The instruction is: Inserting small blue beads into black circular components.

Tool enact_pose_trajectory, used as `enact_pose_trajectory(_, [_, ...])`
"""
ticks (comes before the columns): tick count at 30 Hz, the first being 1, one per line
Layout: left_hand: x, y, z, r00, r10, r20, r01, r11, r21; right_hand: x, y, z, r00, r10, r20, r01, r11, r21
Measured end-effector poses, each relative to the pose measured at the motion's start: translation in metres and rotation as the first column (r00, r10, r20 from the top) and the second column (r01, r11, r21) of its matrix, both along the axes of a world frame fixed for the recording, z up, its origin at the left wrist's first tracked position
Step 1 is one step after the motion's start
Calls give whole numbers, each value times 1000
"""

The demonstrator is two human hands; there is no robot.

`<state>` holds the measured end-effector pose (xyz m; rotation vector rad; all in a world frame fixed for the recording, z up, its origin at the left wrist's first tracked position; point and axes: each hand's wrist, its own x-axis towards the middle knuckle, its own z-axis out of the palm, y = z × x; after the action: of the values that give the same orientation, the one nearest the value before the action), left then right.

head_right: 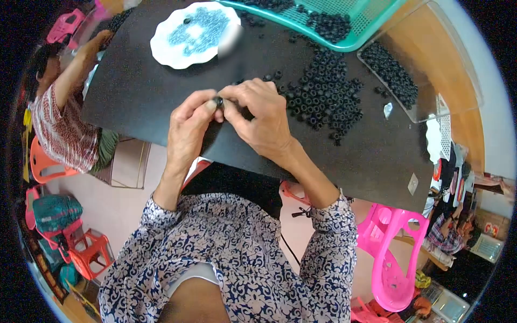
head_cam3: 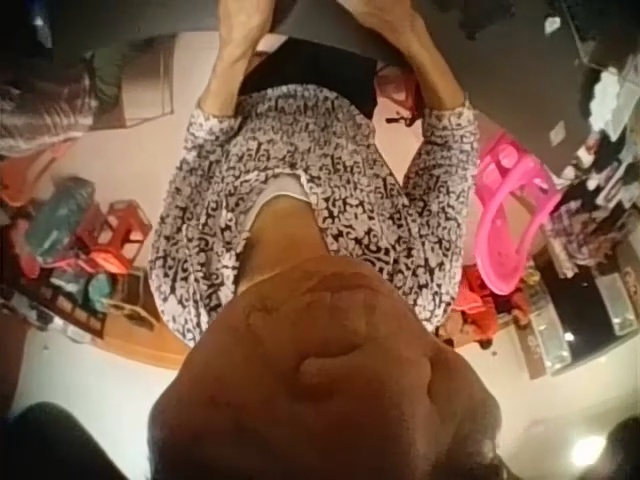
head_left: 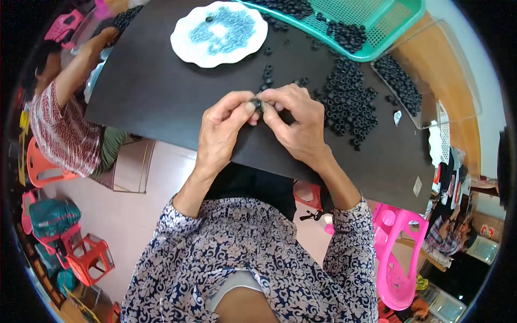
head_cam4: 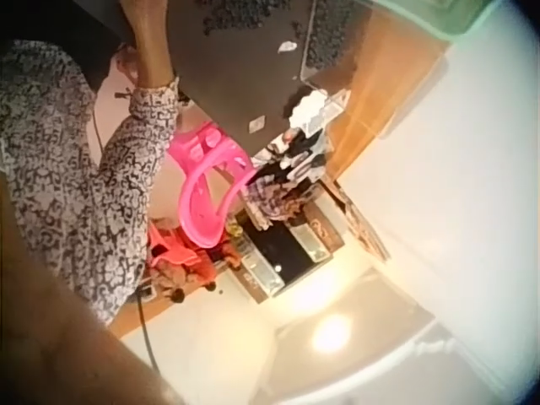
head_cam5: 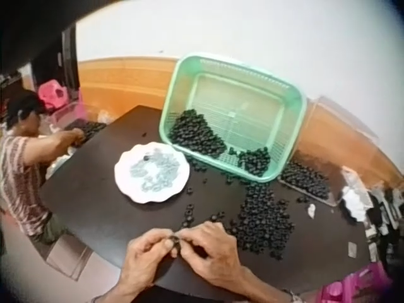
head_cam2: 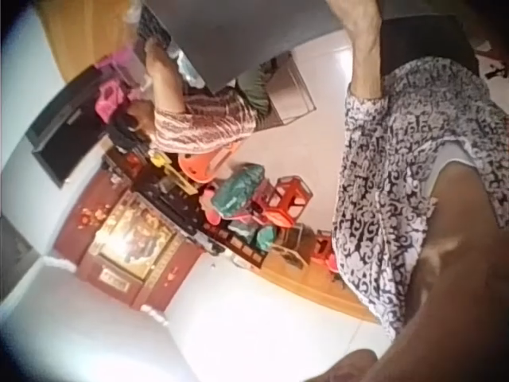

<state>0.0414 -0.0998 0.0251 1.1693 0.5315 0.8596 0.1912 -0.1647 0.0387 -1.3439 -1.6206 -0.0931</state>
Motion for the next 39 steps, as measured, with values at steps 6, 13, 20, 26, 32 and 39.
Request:
enact_pose_trajectory(6, [-20, 11, -4, 994, -71, 78, 75, 996, -48, 43, 24, 40, 992, -124, 38, 127, 988, -85])
enact_pose_trajectory(13, [-40, 14, -3, 989, -109, 102, 114, 992, -45, 119, 86, 46, 892, -274, 358, 343, 928, -144])
enact_pose_trajectory(20, [-52, 11, 0, 992, -117, 52, 120, 992, -44, 115, 113, 34, 644, -216, 734, 494, 850, -183])
enact_pose_trajectory(26, [-49, 13, -4, 990, -129, 54, 131, 990, -46, 93, 102, 36, 811, -171, 559, 369, 892, -262])
enact_pose_trajectory(32, [-33, 22, -1, 988, -132, 83, 139, 987, -81, 38, 59, 39, 994, -54, -92, 21, 947, -322])
enact_pose_trajectory(39, [-2, 27, -2, 993, -106, 60, 112, 987, -112, 15, 19, 9, 826, 35, -562, -234, 929, -286])
